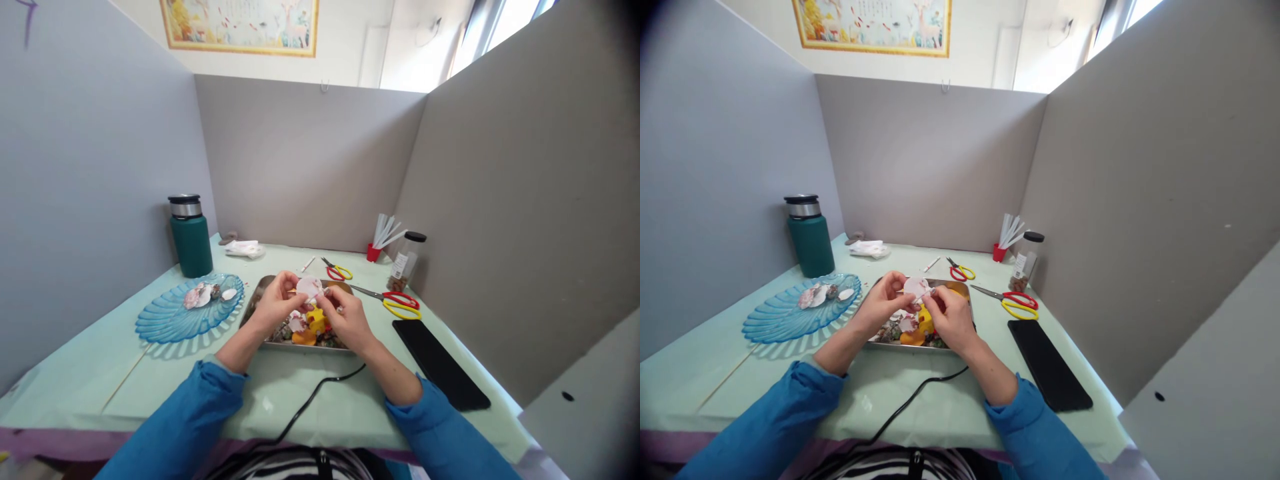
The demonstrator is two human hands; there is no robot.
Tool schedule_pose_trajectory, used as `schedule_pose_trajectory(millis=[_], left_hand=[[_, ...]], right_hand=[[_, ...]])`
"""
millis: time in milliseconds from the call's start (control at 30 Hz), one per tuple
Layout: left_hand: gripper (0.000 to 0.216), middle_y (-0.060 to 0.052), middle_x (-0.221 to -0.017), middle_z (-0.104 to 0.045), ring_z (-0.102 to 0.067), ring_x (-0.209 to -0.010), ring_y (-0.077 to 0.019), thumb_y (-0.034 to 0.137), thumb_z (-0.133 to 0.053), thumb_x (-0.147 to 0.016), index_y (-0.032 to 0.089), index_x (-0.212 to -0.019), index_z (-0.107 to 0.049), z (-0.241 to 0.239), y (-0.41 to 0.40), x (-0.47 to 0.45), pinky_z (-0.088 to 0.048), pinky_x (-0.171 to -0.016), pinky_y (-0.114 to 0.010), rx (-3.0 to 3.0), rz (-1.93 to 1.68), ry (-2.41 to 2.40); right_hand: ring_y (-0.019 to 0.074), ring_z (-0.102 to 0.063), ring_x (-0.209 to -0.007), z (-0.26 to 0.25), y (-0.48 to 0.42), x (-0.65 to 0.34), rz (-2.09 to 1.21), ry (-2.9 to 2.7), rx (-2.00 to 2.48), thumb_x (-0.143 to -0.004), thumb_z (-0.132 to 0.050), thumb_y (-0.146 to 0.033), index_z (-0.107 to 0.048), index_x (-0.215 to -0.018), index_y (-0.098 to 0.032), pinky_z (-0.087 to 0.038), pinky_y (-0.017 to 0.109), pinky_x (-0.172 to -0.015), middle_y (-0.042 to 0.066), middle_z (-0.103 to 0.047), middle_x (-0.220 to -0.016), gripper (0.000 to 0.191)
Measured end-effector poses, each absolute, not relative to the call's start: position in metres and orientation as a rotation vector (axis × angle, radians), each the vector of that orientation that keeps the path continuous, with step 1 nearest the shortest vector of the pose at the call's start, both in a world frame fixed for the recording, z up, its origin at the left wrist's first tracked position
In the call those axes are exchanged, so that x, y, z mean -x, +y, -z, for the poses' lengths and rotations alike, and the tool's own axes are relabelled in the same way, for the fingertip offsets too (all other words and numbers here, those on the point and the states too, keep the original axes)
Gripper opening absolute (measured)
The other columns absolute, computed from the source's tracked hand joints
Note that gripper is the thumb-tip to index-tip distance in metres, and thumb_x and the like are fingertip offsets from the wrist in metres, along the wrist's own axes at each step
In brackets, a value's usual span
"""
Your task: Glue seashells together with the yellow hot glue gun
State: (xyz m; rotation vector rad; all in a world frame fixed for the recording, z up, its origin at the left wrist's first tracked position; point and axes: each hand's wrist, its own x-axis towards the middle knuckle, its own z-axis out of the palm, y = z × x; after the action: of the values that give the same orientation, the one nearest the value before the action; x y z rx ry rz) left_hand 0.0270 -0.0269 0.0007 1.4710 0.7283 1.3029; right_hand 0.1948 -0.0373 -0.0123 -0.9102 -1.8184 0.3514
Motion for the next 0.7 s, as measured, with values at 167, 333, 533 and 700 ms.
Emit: schedule_pose_trajectory(millis=[167, 333, 533, 700], left_hand=[[0.035, -0.003, -0.084, -0.063, -0.058, -0.064, -0.0106, 0.032, -0.064, -0.077, 0.016, -0.107, -0.058, -0.0012, -0.0279, -0.0254, -0.047, -0.055, -0.020, -1.697, -1.306, 0.817], [0.025, 0.001, -0.065, -0.058, -0.051, -0.050, -0.0074, 0.037, -0.062, -0.078, 0.013, -0.086, -0.060, -0.0005, -0.0268, -0.0245, -0.041, -0.045, -0.018, -1.717, -1.321, 0.923], [0.036, 0.002, -0.069, -0.060, -0.055, -0.043, -0.0096, 0.037, -0.065, -0.075, 0.017, -0.103, -0.052, 0.0022, -0.0289, -0.0255, -0.046, -0.041, -0.021, -1.648, -1.154, 0.774], [0.032, -0.002, -0.071, -0.064, -0.059, -0.049, -0.0126, 0.037, -0.068, -0.071, 0.015, -0.094, -0.062, 0.0021, -0.0285, -0.0245, -0.047, -0.043, -0.021, -1.608, -1.158, 0.850]], right_hand=[[0.0104, -0.046, -0.058, 0.0154, -0.0356, -0.1961, -0.324, -1.830, 0.944, -0.090, -0.048, -0.035, -0.052, -0.072, -0.017, -0.035, 0.023, -0.058, -0.002, -0.051, -0.063, 0.026], [0.0110, -0.048, -0.060, 0.0151, -0.0362, -0.1963, -0.323, -1.828, 0.919, -0.089, -0.049, -0.035, -0.056, -0.075, -0.017, -0.037, 0.023, -0.060, -0.001, -0.054, -0.065, 0.023], [0.0103, -0.048, -0.058, 0.0146, -0.0356, -0.1965, -0.334, -1.766, 0.875, -0.088, -0.051, -0.033, -0.058, -0.074, -0.017, -0.037, 0.022, -0.058, -0.001, -0.055, -0.065, 0.022], [0.0111, -0.049, -0.058, 0.0123, -0.0375, -0.1964, -0.360, -1.792, 0.875, -0.088, -0.051, -0.034, -0.058, -0.076, -0.018, -0.039, 0.023, -0.058, 0.000, -0.057, -0.065, 0.022]])
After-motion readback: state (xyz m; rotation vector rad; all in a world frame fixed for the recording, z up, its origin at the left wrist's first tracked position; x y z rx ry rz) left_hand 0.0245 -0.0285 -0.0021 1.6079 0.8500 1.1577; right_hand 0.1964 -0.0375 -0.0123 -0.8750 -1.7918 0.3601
